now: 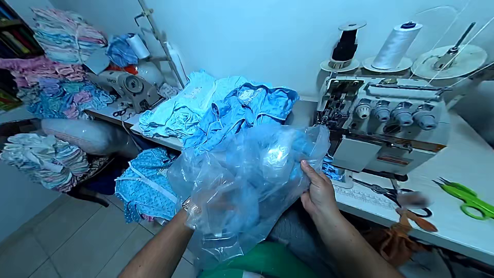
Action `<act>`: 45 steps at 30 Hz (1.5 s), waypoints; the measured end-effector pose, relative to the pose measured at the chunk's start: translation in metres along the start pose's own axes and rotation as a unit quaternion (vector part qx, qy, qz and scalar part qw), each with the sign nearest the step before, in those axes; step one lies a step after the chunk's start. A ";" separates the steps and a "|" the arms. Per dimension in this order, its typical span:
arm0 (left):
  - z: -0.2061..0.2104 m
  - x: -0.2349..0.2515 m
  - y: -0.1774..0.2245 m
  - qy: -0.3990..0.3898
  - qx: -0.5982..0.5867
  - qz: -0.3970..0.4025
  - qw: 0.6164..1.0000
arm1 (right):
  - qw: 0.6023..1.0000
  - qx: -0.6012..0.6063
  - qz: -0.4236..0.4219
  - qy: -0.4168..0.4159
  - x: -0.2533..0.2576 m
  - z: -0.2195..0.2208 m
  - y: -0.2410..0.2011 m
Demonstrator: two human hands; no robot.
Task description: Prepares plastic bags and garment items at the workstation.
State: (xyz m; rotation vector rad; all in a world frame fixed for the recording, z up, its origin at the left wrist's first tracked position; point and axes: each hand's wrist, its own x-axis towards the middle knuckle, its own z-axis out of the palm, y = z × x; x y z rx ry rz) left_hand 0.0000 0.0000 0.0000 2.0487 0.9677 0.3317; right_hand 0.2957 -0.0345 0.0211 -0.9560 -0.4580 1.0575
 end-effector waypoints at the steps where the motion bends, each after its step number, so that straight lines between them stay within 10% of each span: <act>1: 0.006 0.000 -0.001 -0.006 0.018 -0.008 1.000 | 1.000 0.004 0.000 -0.001 0.001 -0.001 0.001; 11: 0.046 -0.003 -0.008 0.040 0.096 -0.115 0.988 | 0.999 -0.027 -0.043 -0.017 0.000 -0.010 0.001; 19: 0.001 -0.016 0.085 0.149 0.160 0.081 0.972 | 0.987 -0.096 -0.115 -0.057 -0.012 -0.010 -0.008; 27: -0.014 0.004 0.130 0.247 0.027 -0.063 0.967 | 0.970 -0.123 -0.164 -0.129 -0.024 -0.018 0.004; 33: -0.012 0.013 0.074 0.249 -0.017 0.005 0.968 | 0.960 -0.124 -0.117 -0.223 -0.034 -0.010 0.020; 42: -0.118 -0.131 0.082 0.443 0.002 -0.135 0.886 | 0.937 -0.269 -0.092 -0.201 -0.022 -0.004 0.066; 45: -0.163 -0.195 0.083 0.470 0.124 -0.125 0.865 | 0.802 -0.490 -0.242 -0.241 -0.018 -0.010 0.085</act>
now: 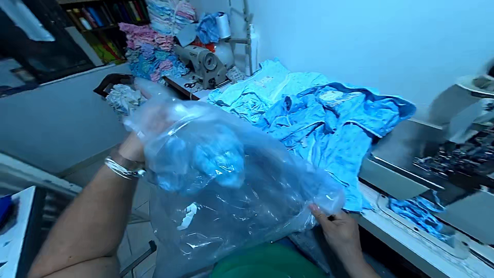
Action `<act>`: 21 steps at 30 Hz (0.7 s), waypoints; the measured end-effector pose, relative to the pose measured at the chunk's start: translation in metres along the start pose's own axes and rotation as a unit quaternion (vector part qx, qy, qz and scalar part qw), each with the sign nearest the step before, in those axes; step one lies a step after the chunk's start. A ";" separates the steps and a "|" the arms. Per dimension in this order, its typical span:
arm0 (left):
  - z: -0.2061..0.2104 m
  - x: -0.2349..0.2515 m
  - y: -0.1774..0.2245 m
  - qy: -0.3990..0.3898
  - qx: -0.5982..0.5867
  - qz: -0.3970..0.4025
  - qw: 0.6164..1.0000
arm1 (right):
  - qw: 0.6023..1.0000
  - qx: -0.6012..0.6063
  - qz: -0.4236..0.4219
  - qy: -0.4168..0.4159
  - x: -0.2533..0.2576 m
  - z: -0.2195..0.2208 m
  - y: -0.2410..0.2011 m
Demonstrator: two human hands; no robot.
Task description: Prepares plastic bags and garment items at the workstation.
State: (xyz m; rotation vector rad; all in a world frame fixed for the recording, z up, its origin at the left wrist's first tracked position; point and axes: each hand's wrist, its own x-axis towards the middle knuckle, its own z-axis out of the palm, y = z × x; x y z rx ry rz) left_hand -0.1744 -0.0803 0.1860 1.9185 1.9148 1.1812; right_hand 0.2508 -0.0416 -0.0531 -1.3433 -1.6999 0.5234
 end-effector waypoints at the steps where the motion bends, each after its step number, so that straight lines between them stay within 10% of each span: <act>1: -0.020 0.001 0.003 0.042 0.057 -0.002 0.997 | 0.992 -0.094 -0.079 -0.021 -0.002 0.006 0.002; 6: -0.152 0.014 -0.044 0.209 0.232 -0.054 0.949 | 0.926 -0.252 -0.248 -0.135 0.007 0.036 -0.013; 14: -0.194 0.016 -0.040 0.273 0.240 -0.117 0.924 | 0.894 -0.238 -0.085 -0.370 0.047 0.072 -0.093; 21: -0.153 -0.001 -0.009 0.218 0.180 -0.115 0.952 | 0.973 0.007 -0.222 -0.060 0.039 0.082 -0.077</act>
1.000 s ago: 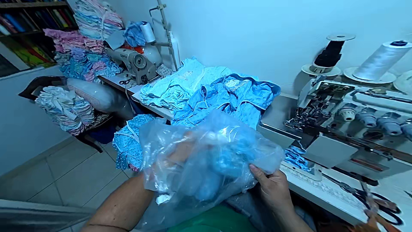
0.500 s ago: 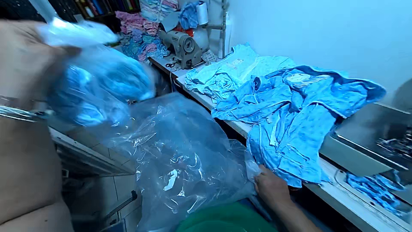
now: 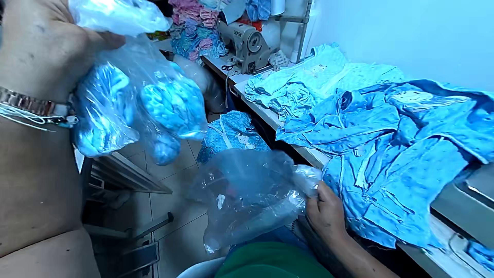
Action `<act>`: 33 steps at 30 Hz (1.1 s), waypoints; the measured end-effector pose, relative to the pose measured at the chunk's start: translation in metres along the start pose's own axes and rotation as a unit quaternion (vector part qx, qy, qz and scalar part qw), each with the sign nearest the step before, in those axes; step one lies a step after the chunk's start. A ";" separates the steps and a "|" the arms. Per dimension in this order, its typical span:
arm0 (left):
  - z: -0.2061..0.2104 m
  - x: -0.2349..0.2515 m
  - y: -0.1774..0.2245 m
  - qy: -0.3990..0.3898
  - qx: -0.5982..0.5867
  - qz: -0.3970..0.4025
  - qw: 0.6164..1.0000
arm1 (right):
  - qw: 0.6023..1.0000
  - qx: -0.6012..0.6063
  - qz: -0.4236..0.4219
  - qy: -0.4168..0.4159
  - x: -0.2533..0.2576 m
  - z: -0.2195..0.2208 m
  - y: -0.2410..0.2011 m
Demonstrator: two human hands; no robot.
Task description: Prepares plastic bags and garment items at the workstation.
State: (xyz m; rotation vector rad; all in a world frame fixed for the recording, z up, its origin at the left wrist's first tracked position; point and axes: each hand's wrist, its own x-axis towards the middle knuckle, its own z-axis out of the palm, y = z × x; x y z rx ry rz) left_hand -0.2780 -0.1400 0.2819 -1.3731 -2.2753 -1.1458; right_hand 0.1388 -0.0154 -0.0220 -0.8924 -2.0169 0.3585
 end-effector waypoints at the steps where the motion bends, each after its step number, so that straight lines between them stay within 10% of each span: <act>1: 0.004 -0.004 0.005 -0.004 -0.019 0.004 1.000 | 0.997 0.033 -0.033 0.055 0.000 -0.001 -0.001; 4: 0.013 0.006 -0.016 -0.002 -0.060 0.051 0.997 | 0.972 0.142 -0.168 0.086 -0.009 -0.009 -0.014; 8: 0.017 0.024 -0.030 -0.012 -0.042 0.060 0.997 | 0.923 0.104 -0.358 -0.096 -0.026 0.013 0.004; 13: 0.027 0.007 -0.005 0.003 -0.023 0.049 0.999 | 0.796 -0.167 -0.044 -0.580 0.000 0.045 0.052; 19: 0.043 -0.016 0.066 -0.036 0.011 0.155 0.987 | 0.741 -0.245 0.076 -0.621 0.031 0.076 0.047; 23: 0.056 -0.021 0.080 -0.071 0.004 0.190 0.979 | 0.796 -0.147 0.137 -0.571 0.037 0.076 0.038; 29: 0.099 -0.026 0.091 -0.112 -0.106 0.231 0.961 | 0.936 -0.092 -0.253 -0.228 0.017 0.082 0.059; 31: 0.110 -0.027 0.099 -0.117 -0.107 0.246 0.956 | 0.910 -0.116 -0.273 -0.291 0.026 0.085 0.072; 33: 0.118 -0.028 0.107 -0.121 -0.106 0.257 0.953 | 0.836 -0.229 -0.072 -0.494 0.044 0.076 0.068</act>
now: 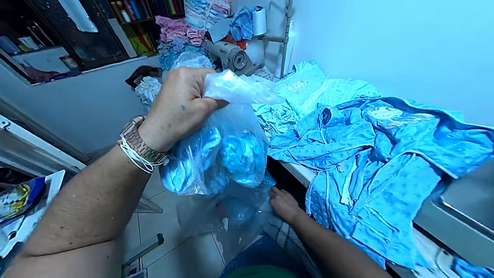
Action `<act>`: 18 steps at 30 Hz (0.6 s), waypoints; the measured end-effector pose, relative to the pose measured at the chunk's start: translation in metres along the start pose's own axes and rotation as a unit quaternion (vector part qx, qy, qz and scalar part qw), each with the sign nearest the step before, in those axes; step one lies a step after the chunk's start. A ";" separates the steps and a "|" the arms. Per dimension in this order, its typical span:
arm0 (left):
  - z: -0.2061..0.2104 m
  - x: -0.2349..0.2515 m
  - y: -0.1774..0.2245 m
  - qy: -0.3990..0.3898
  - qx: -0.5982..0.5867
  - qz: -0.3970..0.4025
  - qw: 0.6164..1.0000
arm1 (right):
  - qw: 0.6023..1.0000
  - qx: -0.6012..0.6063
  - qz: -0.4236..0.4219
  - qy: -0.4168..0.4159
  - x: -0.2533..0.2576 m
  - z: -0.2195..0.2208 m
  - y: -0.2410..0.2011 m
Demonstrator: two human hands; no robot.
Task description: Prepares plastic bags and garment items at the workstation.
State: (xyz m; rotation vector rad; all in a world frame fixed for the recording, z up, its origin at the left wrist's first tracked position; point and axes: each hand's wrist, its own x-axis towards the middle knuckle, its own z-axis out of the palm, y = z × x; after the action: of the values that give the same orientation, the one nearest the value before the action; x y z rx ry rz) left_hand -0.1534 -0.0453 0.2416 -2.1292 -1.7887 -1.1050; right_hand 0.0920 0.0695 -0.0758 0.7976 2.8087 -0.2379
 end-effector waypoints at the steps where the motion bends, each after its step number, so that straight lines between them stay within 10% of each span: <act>1: 0.003 0.003 0.002 -0.001 -0.003 0.003 1.000 | 0.988 -0.006 0.103 -0.112 0.006 -0.004 0.004; 4: 0.014 0.011 0.005 -0.001 -0.028 0.006 1.000 | 0.943 0.029 0.252 -0.218 0.008 -0.004 0.019; 10: 0.061 0.029 0.000 -0.027 -0.125 0.019 0.992 | 0.984 0.165 0.058 0.017 -0.012 -0.023 -0.031; 12: 0.075 0.036 0.005 -0.049 -0.157 0.005 0.986 | 0.987 0.149 -0.026 -0.057 -0.007 -0.001 -0.039; 15: 0.090 0.046 0.019 -0.087 -0.181 -0.036 0.979 | 0.942 0.193 0.169 -0.218 0.003 0.036 0.003; 18: 0.100 0.052 0.033 -0.116 -0.185 -0.041 0.975 | 0.922 0.307 0.233 -0.042 0.008 0.090 0.081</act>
State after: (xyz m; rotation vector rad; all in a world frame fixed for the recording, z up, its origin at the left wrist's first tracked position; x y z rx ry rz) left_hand -0.0796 0.0417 0.2127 -2.5067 -1.9081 -1.3532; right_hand 0.1429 0.1226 -0.1726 1.5048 2.3610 -1.0635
